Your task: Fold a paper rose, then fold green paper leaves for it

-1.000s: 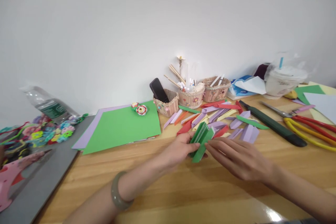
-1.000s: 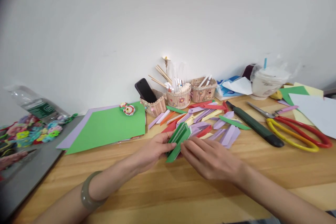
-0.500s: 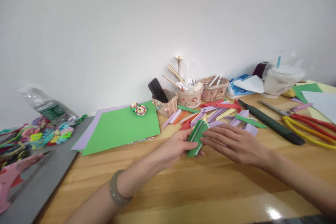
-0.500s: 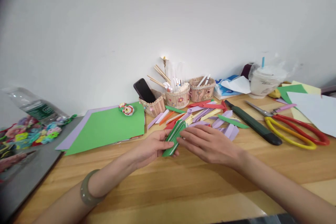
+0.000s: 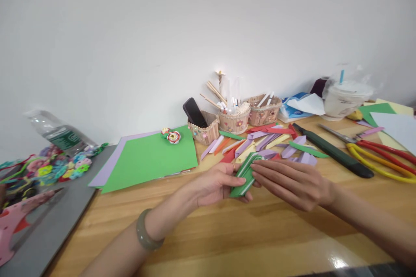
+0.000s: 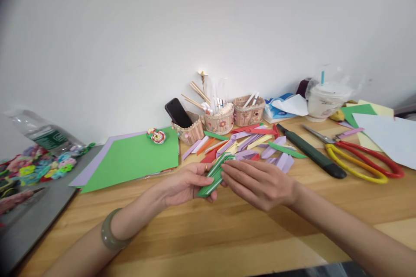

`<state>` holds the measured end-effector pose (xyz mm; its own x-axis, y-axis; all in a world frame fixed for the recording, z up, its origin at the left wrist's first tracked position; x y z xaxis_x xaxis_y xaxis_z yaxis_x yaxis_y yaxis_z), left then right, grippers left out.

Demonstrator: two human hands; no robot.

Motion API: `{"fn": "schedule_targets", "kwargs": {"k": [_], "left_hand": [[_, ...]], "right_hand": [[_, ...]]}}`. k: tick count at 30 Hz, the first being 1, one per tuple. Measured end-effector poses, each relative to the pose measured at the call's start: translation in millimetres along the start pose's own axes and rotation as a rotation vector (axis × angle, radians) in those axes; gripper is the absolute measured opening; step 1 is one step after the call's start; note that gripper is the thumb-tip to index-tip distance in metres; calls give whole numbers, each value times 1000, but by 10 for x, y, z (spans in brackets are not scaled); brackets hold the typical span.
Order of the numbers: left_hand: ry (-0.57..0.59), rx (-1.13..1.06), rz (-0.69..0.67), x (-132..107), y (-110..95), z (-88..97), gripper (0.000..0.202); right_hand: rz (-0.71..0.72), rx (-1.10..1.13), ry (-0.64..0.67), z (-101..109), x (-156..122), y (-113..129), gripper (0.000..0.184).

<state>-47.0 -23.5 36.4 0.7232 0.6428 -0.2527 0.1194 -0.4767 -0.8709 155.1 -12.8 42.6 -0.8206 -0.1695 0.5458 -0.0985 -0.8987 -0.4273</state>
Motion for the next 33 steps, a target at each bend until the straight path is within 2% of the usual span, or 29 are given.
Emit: {"fn": "schedule_targets", "kwargs": {"k": [14, 25, 29, 33], "left_hand": [[-232, -5, 19, 34, -5, 14, 25], [-182, 51, 9, 15, -16, -12, 28], [-232, 24, -9, 34, -7, 14, 28], [-282, 42, -1, 55, -2, 36, 25]], "right_hand": [[-194, 124, 52, 62, -67, -56, 32], [-63, -49, 94, 39, -33, -19, 30], [-45, -91, 52, 44, -101, -12, 28], [-85, -81, 52, 85, -155, -16, 28]]}}
Point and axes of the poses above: each hand's wrist, its own x-axis towards the middle knuckle, its own z-axis out of the back of the hand, y = z × x, the point moved 1 cm from there along x, towards the middle knuckle, and after that the axes turned 13 degrees about x, right-handed, at the moved point
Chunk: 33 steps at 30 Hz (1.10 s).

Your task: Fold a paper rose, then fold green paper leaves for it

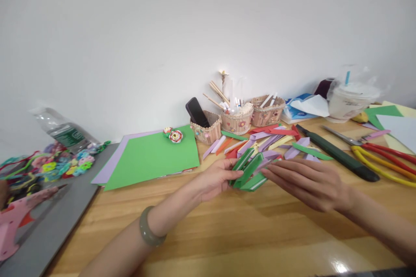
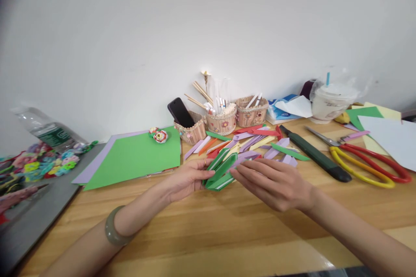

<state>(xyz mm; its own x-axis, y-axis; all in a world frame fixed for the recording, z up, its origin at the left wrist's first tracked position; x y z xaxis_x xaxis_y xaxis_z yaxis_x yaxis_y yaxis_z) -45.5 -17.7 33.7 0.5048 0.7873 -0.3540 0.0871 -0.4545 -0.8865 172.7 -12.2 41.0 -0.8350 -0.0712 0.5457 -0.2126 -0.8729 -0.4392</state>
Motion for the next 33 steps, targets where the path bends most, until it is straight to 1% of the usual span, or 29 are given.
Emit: {"fn": "schedule_targets", "kwargs": {"k": [3, 6, 10, 14, 19, 24, 29, 33], "left_hand": [[-9, 47, 2, -1, -4, 2, 26], [-4, 76, -6, -9, -7, 4, 27], [-2, 130, -10, -9, 0, 6, 28], [-26, 185, -42, -5, 3, -8, 22], [-52, 252, -64, -8, -1, -35, 21], [-133, 364, -119, 2, 1, -27, 18], [-90, 438, -129, 9, 15, -14, 18], [-97, 418, -128, -1, 6, -9, 16]], "right_hand": [[-8, 45, 54, 28, 36, 10, 29], [-1, 101, 115, 31, 101, 36, 35], [-8, 124, 133, 8, 118, 71, 38], [-3, 125, 153, -31, 57, 99, 38], [-31, 153, 146, -56, 20, 146, 36], [-13, 155, 119, -14, 56, 182, 36], [-77, 130, 80, 15, 114, 176, 33], [-52, 173, 103, 4, 145, 195, 36]]}}
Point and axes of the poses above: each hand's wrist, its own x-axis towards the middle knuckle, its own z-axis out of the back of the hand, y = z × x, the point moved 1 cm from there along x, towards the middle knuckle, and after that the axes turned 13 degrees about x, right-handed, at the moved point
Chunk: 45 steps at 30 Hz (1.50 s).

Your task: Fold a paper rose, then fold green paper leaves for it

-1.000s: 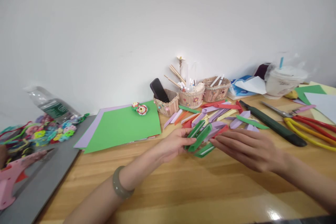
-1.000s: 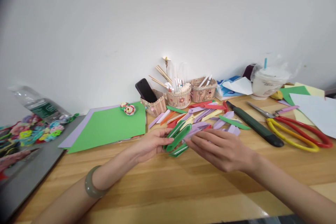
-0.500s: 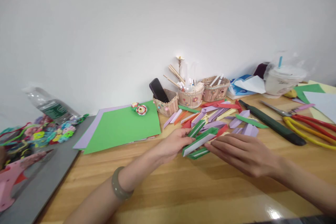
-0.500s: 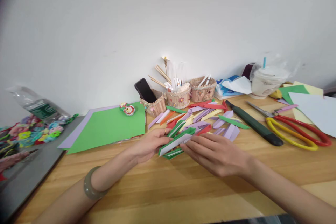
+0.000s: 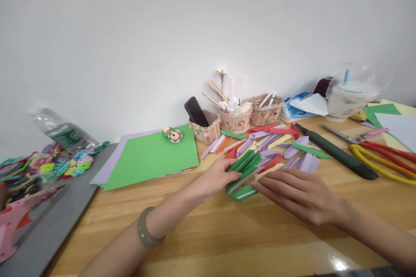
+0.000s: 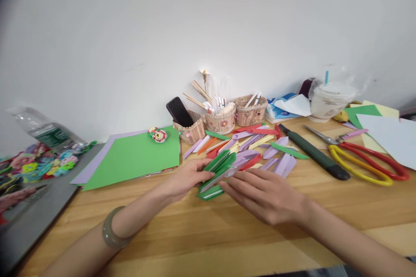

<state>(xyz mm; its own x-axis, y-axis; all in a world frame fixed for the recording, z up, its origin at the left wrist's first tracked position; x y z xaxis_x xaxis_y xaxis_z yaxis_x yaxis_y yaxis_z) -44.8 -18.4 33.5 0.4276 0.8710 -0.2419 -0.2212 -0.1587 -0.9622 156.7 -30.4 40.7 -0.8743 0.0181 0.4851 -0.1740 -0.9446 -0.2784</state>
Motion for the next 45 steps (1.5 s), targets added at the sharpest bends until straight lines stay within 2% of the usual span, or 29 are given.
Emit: {"fn": "schedule_targets", "kwargs": {"k": [4, 7, 9, 12, 16, 20, 23, 26, 29, 32, 39, 41, 45], "left_hand": [[-8, -24, 65, -8, -18, 9, 16], [14, -34, 82, -12, -29, 12, 19], [26, -31, 86, -19, -35, 12, 25], [9, -27, 72, -32, -46, 13, 30], [3, -21, 41, -35, -44, 18, 32], [47, -20, 11, -15, -26, 26, 31], [54, -38, 57, -3, -16, 28, 31], [43, -47, 101, 1, -14, 25, 29], [30, -41, 67, 0, -16, 23, 26], [24, -40, 37, -5, -21, 24, 24], [27, -68, 73, 9, 3, 50, 19], [29, -75, 65, 21, 22, 56, 18], [37, -60, 49, 26, 31, 50, 22]], "right_hand": [[-42, 54, 5, -26, -9, 4, 36], [-212, 134, -128, -28, 20, -23, 26], [-345, 266, -219, -17, 71, -47, 23], [-495, 497, -256, 3, 152, -69, 21], [-589, 598, -309, 14, 179, -61, 17], [-584, 606, -314, 14, 167, -49, 18], [-547, 580, -288, 25, 166, -53, 19], [-452, 463, -243, 25, 144, -39, 19], [-306, 297, -141, -3, 110, 22, 20], [-212, 240, -55, -34, 94, 98, 19], [-314, 454, 210, -76, 39, 142, 24], [-347, 488, 190, -76, 14, 130, 18], [-386, 297, -56, -72, 57, 80, 18]]}}
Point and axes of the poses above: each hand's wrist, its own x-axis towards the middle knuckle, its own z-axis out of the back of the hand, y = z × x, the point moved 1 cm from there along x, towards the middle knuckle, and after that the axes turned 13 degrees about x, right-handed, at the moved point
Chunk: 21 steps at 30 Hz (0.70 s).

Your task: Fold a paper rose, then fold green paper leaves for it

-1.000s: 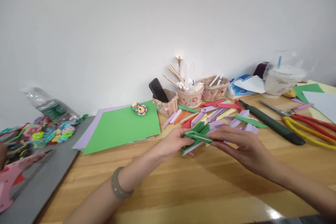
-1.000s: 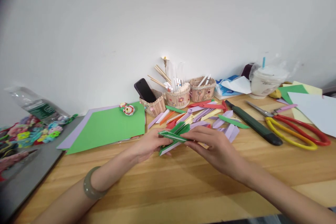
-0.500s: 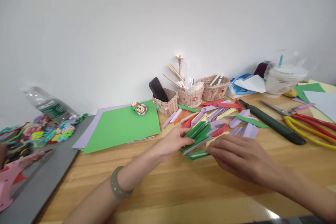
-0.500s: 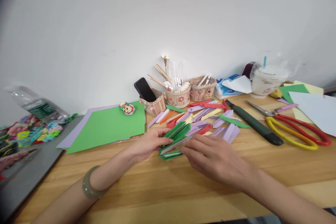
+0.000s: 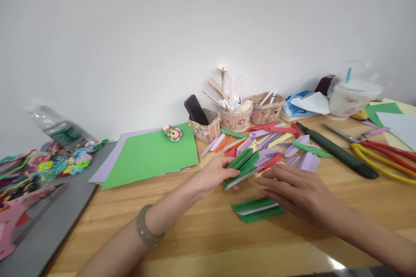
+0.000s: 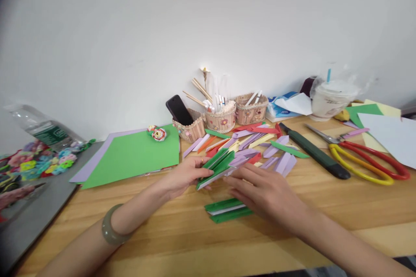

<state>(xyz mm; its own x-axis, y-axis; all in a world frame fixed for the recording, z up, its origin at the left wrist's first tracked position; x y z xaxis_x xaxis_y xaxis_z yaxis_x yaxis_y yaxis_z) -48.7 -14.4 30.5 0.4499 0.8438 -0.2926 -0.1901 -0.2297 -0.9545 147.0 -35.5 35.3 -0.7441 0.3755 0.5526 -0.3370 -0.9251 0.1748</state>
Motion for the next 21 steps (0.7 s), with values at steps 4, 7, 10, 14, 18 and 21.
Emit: {"fn": "schedule_targets", "kwargs": {"k": [4, 7, 10, 14, 18, 21], "left_hand": [[6, 12, 25, -32, -46, -19, 30], [-3, 10, 36, -47, -69, -20, 29], [-16, 10, 42, -33, -43, -4, 24], [-11, -42, 62, -8, 9, 12, 24], [37, -54, 71, -29, -16, 13, 25], [48, -101, 57, -50, -46, 27, 26]], "right_hand": [[11, -165, -23, -54, 134, -29, 21], [36, -172, -1, -80, 163, -54, 21], [74, -172, -1, -43, 117, -59, 18], [183, -278, -58, 82, 83, -31, 22], [324, -387, -70, 148, 150, -31, 28], [387, -413, -50, 144, 193, -66, 27]]}}
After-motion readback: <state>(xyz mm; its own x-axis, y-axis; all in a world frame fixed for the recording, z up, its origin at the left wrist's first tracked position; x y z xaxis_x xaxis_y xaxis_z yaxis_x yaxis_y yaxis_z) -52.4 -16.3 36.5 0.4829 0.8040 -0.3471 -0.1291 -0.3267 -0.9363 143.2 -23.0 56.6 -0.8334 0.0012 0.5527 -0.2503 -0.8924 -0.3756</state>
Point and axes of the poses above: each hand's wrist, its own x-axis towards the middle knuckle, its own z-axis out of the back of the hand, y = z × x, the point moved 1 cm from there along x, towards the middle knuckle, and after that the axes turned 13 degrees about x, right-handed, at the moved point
